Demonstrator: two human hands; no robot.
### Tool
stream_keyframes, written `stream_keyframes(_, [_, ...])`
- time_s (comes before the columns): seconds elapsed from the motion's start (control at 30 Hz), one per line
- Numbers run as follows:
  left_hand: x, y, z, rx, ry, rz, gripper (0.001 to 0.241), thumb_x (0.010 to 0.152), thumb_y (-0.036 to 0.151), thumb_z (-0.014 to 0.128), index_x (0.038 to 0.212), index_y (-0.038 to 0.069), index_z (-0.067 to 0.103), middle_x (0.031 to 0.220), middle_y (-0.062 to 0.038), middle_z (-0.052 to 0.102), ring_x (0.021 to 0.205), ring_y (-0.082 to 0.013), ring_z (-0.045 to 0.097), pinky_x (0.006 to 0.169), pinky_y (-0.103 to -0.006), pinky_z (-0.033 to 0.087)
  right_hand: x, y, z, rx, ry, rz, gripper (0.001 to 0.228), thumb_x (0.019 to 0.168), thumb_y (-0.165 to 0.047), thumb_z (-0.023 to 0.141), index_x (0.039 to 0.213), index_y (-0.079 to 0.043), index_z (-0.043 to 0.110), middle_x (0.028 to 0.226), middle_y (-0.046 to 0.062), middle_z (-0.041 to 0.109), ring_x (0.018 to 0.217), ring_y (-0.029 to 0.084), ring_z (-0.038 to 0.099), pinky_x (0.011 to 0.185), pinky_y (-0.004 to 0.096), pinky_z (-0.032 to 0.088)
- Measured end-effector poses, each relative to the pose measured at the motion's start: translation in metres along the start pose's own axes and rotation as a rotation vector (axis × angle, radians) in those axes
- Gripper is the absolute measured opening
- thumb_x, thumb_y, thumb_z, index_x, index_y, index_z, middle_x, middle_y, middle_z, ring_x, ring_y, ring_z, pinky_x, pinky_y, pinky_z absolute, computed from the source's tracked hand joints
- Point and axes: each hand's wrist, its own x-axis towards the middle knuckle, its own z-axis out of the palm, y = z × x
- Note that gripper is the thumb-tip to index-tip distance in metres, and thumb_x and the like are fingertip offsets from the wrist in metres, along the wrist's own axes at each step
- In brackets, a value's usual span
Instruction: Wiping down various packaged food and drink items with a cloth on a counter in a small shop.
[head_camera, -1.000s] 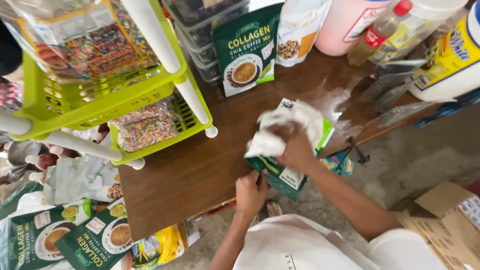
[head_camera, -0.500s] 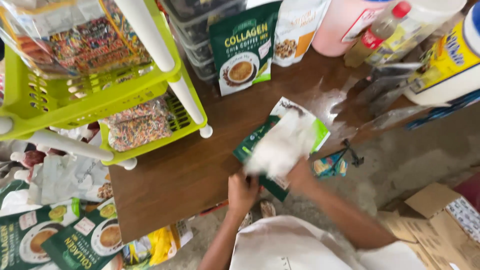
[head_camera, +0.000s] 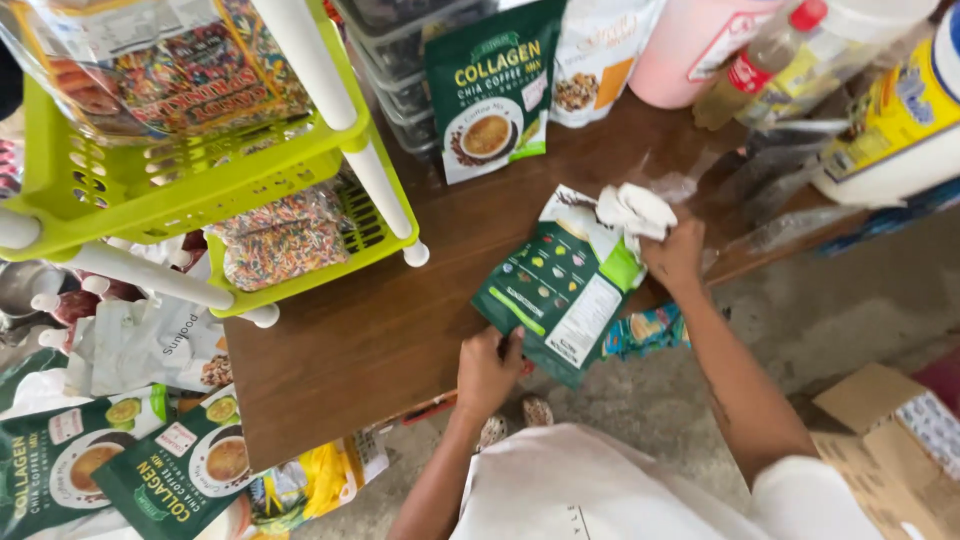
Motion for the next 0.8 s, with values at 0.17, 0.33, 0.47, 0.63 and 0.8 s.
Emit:
stream_keyframes(0.17, [-0.002,0.026,-0.008,0.033,0.031,0.039,0.020,0.094,0.016,0.070,0.083,-0.001,0.068,0.061,-0.017,0.066,0.050,-0.0296,0.067,0.051,-0.0387,0.050,-0.052,-0.113,0.027,0.161,-0.209,-0.381,0.048,0.077,-0.021,0.079,0.122,-0.009,0.065,0.123,0.012,0.071,0.119,0.025,0.065,0.108,0.040,0.046])
stream_keyframes(0.33, [-0.002,0.001,-0.002,0.026,0.192,0.485,0.010,0.089,0.004,0.068,0.098,-0.002,0.069,0.080,-0.020,0.069,0.065,-0.0329,0.067,0.058,-0.0393,0.052,-0.078,-0.184,0.060,-0.314,-0.292,-0.791,0.047,0.067,-0.028,0.081,0.112,-0.016,0.072,0.117,0.003,0.074,0.125,0.021,0.065,0.120,0.057,0.023])
stream_keyframes(0.47, [-0.004,0.006,-0.002,0.113,0.009,-0.019,0.027,0.094,0.019,0.072,0.077,-0.001,0.066,0.058,-0.022,0.061,0.044,-0.0318,0.058,0.048,-0.0412,0.043,-0.030,-0.170,0.049,-0.390,-0.223,-0.699,0.052,0.069,-0.033,0.081,0.118,-0.017,0.073,0.124,0.002,0.073,0.125,0.018,0.063,0.125,0.057,0.019])
stream_keyframes(0.63, [-0.013,0.004,-0.005,0.073,0.067,0.064,0.033,0.096,0.017,0.074,0.074,-0.003,0.060,0.060,-0.019,0.062,0.046,-0.0265,0.056,0.046,-0.0380,0.042,0.049,-0.118,0.037,-0.234,-0.161,-0.211,0.035,0.071,-0.025,0.083,0.097,-0.002,0.077,0.079,0.018,0.072,0.069,0.031,0.069,0.070,0.045,0.056])
stream_keyframes(0.8, [-0.023,0.048,-0.031,0.437,0.247,0.228,0.053,0.069,0.040,0.080,0.109,0.007,0.065,0.104,-0.018,0.068,0.095,-0.0328,0.063,0.084,-0.0492,0.045,0.078,-0.034,0.051,-0.048,0.083,-0.167,0.023,0.086,-0.017,0.079,0.094,0.004,0.071,0.078,0.017,0.071,0.068,0.025,0.068,0.064,0.040,0.054])
